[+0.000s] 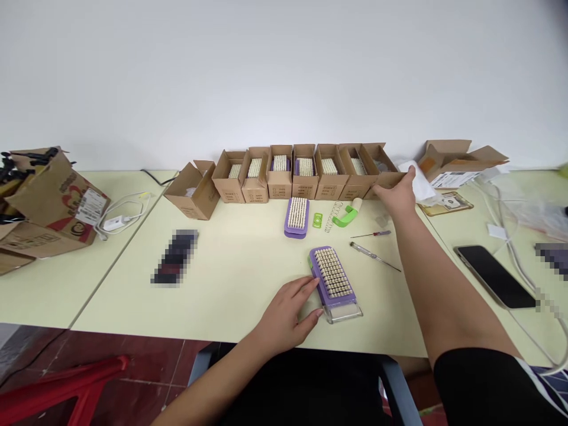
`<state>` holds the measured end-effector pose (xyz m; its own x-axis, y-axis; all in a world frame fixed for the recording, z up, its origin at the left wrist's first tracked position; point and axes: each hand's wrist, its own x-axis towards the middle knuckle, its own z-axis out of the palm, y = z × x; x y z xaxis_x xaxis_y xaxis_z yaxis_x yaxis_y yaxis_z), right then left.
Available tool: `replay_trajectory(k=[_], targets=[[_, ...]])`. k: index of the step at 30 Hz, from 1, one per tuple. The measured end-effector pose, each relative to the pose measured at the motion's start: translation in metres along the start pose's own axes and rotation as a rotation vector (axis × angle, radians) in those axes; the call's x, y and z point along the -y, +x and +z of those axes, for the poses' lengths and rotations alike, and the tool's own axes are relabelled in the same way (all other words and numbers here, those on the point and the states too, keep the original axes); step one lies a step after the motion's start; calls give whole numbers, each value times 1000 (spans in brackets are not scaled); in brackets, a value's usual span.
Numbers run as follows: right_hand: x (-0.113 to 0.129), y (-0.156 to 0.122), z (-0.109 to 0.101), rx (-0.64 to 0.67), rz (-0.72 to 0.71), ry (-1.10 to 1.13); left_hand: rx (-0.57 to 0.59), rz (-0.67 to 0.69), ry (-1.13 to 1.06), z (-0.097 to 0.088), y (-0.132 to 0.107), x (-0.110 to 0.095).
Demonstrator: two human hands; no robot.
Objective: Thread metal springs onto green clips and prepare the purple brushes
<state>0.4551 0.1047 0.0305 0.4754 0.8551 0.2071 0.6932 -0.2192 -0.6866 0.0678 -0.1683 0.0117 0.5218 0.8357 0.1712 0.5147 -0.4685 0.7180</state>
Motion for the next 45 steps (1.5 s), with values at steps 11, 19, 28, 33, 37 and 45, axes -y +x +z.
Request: replay_trajectory(k=[11, 19, 28, 33, 37, 45], targets=[[54, -222, -40, 424, -312, 282, -31, 22, 6, 5, 1, 3], [50, -329, -26, 390, -341, 104, -137, 23, 28, 6, -6, 6], [30, -292, -45, 780, -578, 96, -28, 211, 423, -47, -3, 17], [32, -292, -31, 799, -588, 146, 129, 141, 354, -76, 9, 41], [37, -292, -20, 780, -580, 189, 129, 161, 337, -82, 14, 52], [30, -284, -28, 760, -481, 334, 73, 133, 331, -92, 12, 61]])
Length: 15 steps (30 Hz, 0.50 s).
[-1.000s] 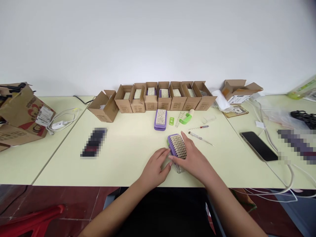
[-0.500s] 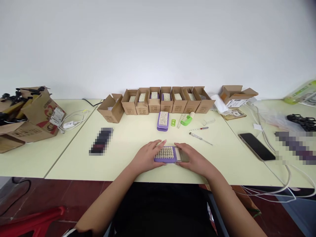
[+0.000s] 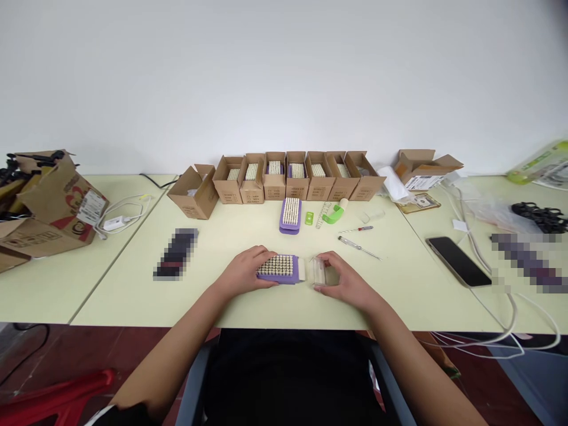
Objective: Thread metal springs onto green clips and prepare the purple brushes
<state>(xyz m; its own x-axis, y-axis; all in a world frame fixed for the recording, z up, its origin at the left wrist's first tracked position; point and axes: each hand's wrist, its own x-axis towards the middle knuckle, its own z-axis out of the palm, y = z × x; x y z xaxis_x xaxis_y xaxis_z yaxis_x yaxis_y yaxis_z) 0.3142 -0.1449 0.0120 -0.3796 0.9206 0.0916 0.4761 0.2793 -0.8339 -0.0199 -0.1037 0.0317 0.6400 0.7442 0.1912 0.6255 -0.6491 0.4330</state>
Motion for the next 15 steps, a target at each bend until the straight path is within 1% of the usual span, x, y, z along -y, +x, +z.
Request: replay_trajectory(k=[3, 6, 8, 9, 12, 15], targets=[[-2, -1, 1, -29, 18, 14, -3, -6, 5, -2, -3, 5], [-5, -3, 2, -89, 36, 64, -28, 0, 8, -1, -5, 5], [-9, -3, -1, -180, 40, 87, -53, 2, 16, 1, -6, 5], [-11, -3, -5, -250, 39, 84, -64, 4, 22, 2, -7, 5], [-23, 2, -27, -496, 59, 16, -87, 16, 38, 4, -8, 6], [-44, 9, -64, -688, 157, -160, -107, 18, 48, 5, -9, 8]])
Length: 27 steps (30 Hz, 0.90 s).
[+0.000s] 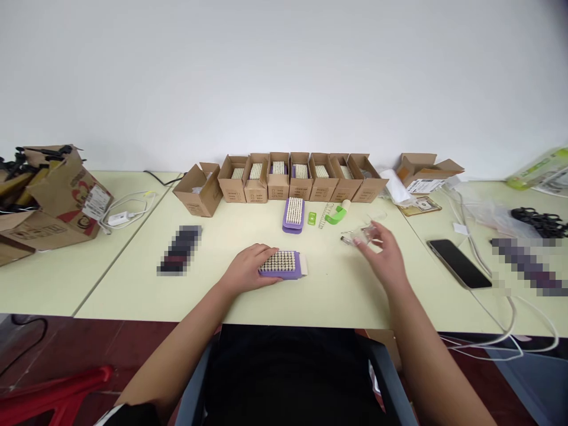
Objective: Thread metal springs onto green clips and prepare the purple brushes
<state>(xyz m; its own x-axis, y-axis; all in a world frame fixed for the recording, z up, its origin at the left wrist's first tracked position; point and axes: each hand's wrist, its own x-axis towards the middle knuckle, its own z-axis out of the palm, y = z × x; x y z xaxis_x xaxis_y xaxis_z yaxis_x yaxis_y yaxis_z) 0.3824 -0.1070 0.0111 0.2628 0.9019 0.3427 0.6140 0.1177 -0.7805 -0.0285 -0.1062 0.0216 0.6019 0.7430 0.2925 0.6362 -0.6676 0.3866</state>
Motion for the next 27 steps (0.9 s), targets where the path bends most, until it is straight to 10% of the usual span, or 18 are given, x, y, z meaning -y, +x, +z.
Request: replay_trajectory(k=[6, 13, 18, 27], targets=[[-70, 50, -35, -233, 237, -396, -43, -20, -8, 0, -2, 5], [-103, 53, -32, -168, 385, -468, -46, -33, 5, -1, 0, 8], [-78, 52, -21, -159, 56, -655, -47, -25, -3, 0, 1, 7], [-40, 101, -8, 457, -661, -891, -106, 3, -8, 2, -1, 9]])
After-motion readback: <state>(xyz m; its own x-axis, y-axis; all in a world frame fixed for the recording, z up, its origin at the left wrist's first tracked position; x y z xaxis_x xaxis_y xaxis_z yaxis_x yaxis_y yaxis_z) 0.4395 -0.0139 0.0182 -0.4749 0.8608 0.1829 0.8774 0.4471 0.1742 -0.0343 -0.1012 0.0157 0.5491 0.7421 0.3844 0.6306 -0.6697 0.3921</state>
